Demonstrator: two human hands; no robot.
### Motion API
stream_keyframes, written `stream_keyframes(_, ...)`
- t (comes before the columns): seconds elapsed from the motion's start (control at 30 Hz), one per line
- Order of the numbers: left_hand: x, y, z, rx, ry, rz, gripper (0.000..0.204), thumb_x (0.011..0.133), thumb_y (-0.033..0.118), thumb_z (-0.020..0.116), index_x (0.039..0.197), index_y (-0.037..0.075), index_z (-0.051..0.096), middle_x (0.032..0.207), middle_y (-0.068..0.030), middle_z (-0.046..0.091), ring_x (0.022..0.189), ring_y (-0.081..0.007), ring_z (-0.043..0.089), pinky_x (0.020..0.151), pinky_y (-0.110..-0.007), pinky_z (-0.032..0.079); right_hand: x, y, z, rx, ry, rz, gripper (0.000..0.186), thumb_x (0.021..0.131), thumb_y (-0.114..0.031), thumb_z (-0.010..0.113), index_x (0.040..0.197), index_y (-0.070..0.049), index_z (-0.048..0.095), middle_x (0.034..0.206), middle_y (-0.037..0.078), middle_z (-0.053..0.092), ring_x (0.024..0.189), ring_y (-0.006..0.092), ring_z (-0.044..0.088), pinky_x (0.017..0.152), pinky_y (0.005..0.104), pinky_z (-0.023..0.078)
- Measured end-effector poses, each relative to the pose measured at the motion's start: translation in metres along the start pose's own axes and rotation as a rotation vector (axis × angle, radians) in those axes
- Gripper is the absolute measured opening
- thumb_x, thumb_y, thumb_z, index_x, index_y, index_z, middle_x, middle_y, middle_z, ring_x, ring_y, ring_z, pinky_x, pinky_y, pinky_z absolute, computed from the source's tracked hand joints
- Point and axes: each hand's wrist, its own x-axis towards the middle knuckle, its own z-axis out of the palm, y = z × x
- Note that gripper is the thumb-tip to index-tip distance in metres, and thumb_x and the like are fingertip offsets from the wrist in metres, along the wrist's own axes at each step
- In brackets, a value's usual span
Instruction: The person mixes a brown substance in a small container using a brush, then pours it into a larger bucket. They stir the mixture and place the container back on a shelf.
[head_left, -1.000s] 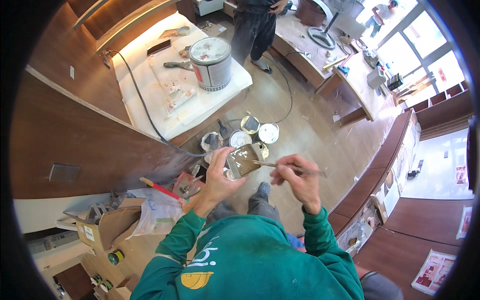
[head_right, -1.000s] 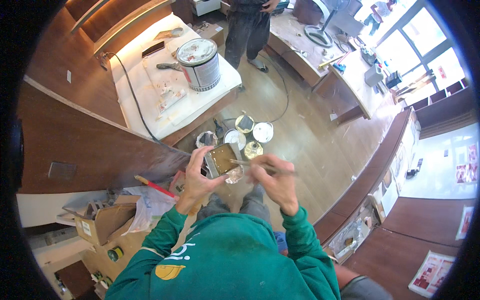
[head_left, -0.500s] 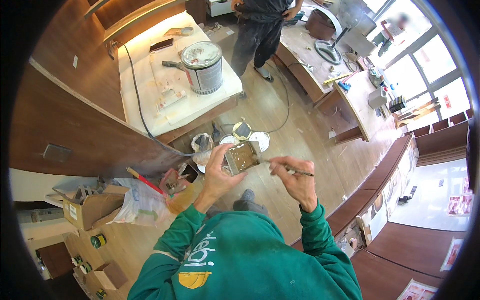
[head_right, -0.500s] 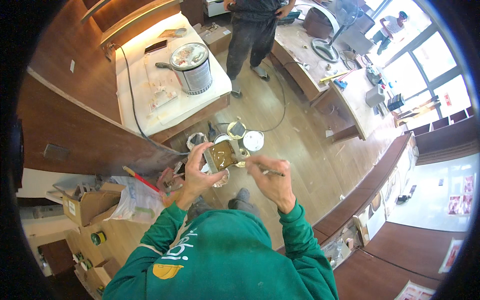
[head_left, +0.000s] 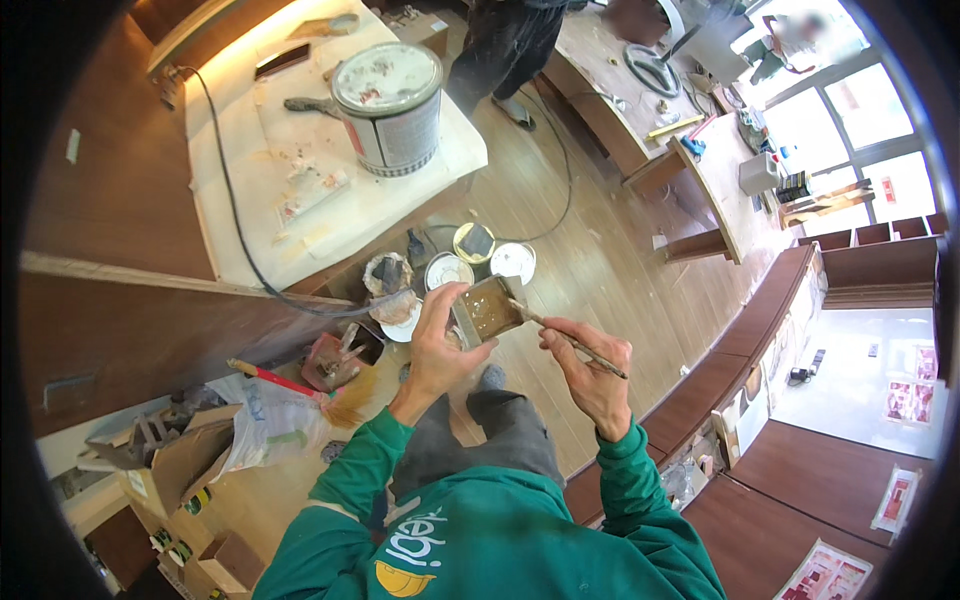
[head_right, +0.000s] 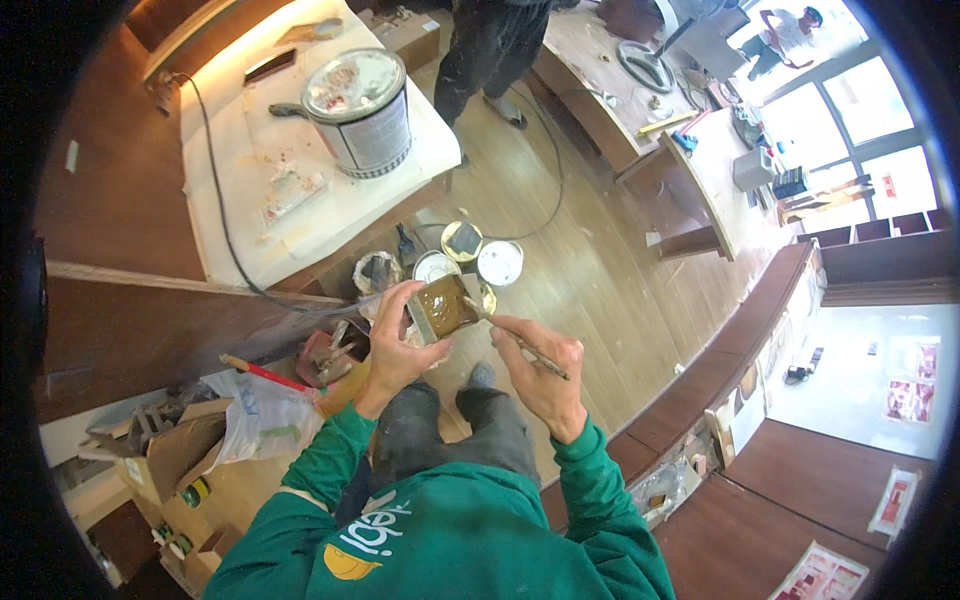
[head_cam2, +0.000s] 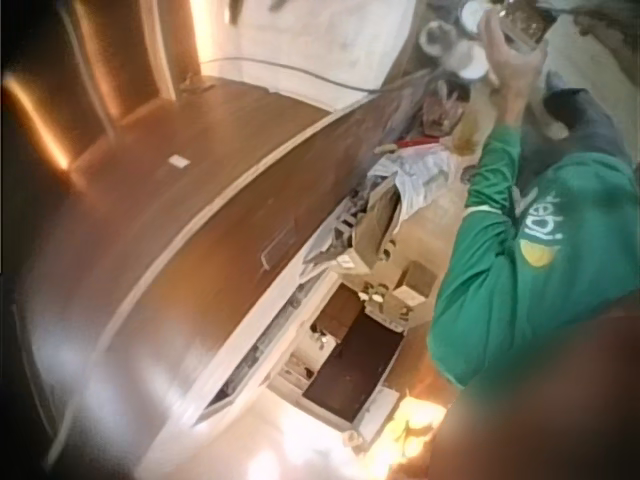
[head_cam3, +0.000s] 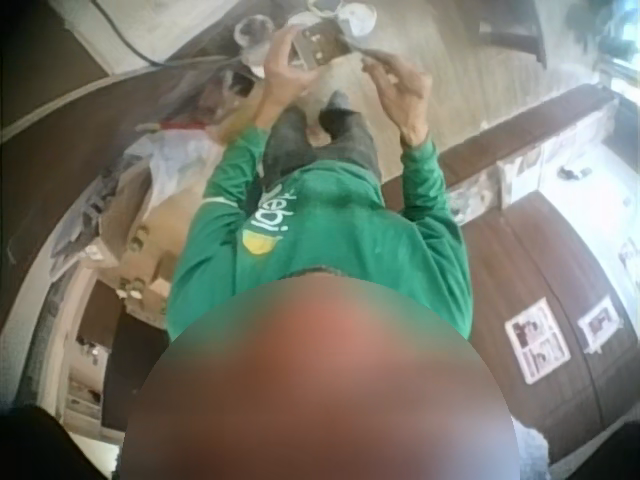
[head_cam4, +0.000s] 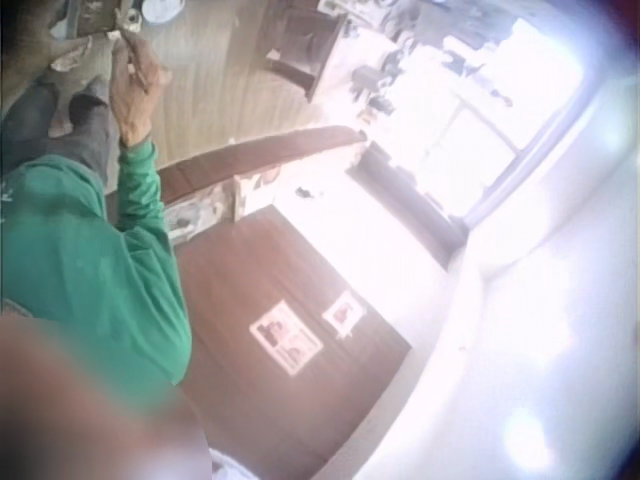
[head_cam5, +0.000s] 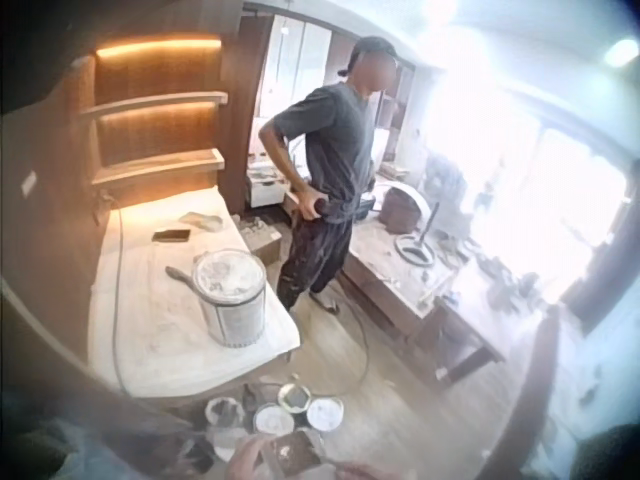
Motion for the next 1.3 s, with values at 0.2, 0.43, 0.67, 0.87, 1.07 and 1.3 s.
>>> stream_keyframes(0.2,-0.001,-0.089,0.010,-0.029,-0.024,-0.079,0.078,0.061,0.007,0.087,0.131,0.003,0.052,0.129,-0.0161,0.054,0.121,-0.0322,0.056,0.096,-0.037,0.049,0.001,0.060,0.056,-0.022,-0.091,0.131,0.015,0.086,-0.006,0.069,0.099,-0.003,0.075,0.080,0.011,0.074,0.073,0.0151,0.072,0.066,0.0274,0.054)
stream_keyframes(0.43,-0.030,-0.241,0.058,0.105,0.060,0.009,0.080,0.058,0.007,0.088,0.130,0.002,0.053,0.127,-0.0153,0.055,0.117,-0.0320,0.057,0.097,-0.038,0.049,-0.002,0.214,0.122,0.196,-0.073,0.314,0.016,0.092,-0.010,0.068,0.100,0.001,0.074,0.082,0.009,0.075,0.076,0.0149,0.071,0.072,0.0278,0.054)
stream_keyframes(0.67,-0.084,-0.365,0.112,-0.062,0.049,-0.114,0.079,0.061,0.005,0.086,0.132,0.003,0.052,0.131,-0.0156,0.053,0.120,-0.0307,0.056,0.093,-0.037,0.052,-0.006,0.343,0.200,0.026,-0.215,0.033,0.015,0.088,-0.010,0.071,0.099,0.000,0.074,0.079,0.014,0.073,0.069,0.0160,0.071,0.065,0.0260,0.053)
stream_keyframes(0.87,-0.115,-0.414,0.130,0.038,0.093,-0.080,0.079,0.061,0.006,0.087,0.132,0.003,0.052,0.131,-0.0139,0.053,0.118,-0.0278,0.057,0.090,-0.036,0.054,-0.015,0.401,0.210,-0.017,-0.242,-0.009,0.013,0.085,-0.009,0.073,0.095,-0.002,0.075,0.075,0.014,0.071,0.065,0.0162,0.069,0.061,0.0284,0.053)
stream_keyframes(1.07,-0.133,-0.421,0.149,0.039,0.127,-0.052,0.077,0.063,0.003,0.085,0.133,0.004,0.051,0.131,-0.0124,0.050,0.120,-0.0235,0.055,0.093,-0.035,0.055,-0.027,0.420,0.204,-0.033,-0.132,-0.098,0.013,0.085,-0.009,0.070,0.094,0.000,0.074,0.070,0.013,0.070,0.061,0.0169,0.068,0.058,0.0292,0.052)
stream_keyframes(1.3,-0.140,-0.408,0.165,0.077,0.186,0.096,0.077,0.063,0.004,0.087,0.131,0.004,0.053,0.129,-0.0113,0.051,0.117,-0.0220,0.057,0.091,-0.032,0.054,-0.038,0.436,0.187,0.078,-0.097,-0.230,0.015,0.085,-0.010,0.071,0.094,0.001,0.074,0.071,0.015,0.070,0.064,0.0161,0.069,0.061,0.0278,0.052)
